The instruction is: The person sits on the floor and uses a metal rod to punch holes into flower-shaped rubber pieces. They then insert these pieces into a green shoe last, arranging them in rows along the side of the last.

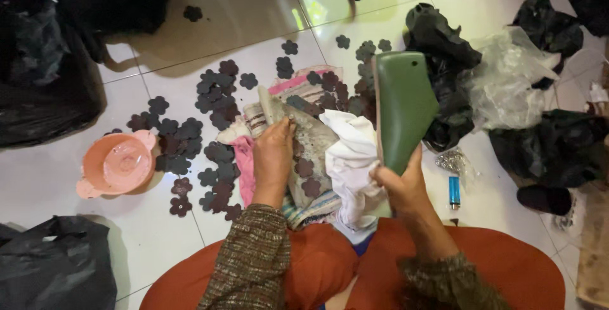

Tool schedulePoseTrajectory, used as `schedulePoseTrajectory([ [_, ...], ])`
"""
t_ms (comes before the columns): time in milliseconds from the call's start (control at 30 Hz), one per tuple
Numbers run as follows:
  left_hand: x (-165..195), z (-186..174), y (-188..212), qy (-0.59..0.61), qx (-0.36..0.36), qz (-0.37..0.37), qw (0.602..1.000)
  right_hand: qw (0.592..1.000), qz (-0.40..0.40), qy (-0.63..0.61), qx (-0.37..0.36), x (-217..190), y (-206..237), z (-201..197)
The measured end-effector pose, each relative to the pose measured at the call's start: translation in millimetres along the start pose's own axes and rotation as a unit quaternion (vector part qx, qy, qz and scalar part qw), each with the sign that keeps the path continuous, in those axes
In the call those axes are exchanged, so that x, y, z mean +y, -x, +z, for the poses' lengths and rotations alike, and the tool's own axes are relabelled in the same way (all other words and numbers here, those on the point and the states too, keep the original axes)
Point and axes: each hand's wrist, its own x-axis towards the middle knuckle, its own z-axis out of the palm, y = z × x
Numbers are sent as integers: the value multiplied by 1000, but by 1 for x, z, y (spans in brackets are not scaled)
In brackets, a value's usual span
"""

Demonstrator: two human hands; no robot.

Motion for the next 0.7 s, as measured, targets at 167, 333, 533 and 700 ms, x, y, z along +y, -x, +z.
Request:
schedulePoseTrajectory([
  [167,6,1,1,19,-19,-40,999,979,165,-96,-67,21,-10,-5],
  [333,10,-2,0,13,3,-15,1000,985,52,143,-80,37,-6,27],
  [533,14,-4,1,41,-15,-33,999,967,-37,252,-21,37,4,19],
  [700,6,-2,6,35,-29,-29,999,968,-60,237,48,-6,30,-95],
])
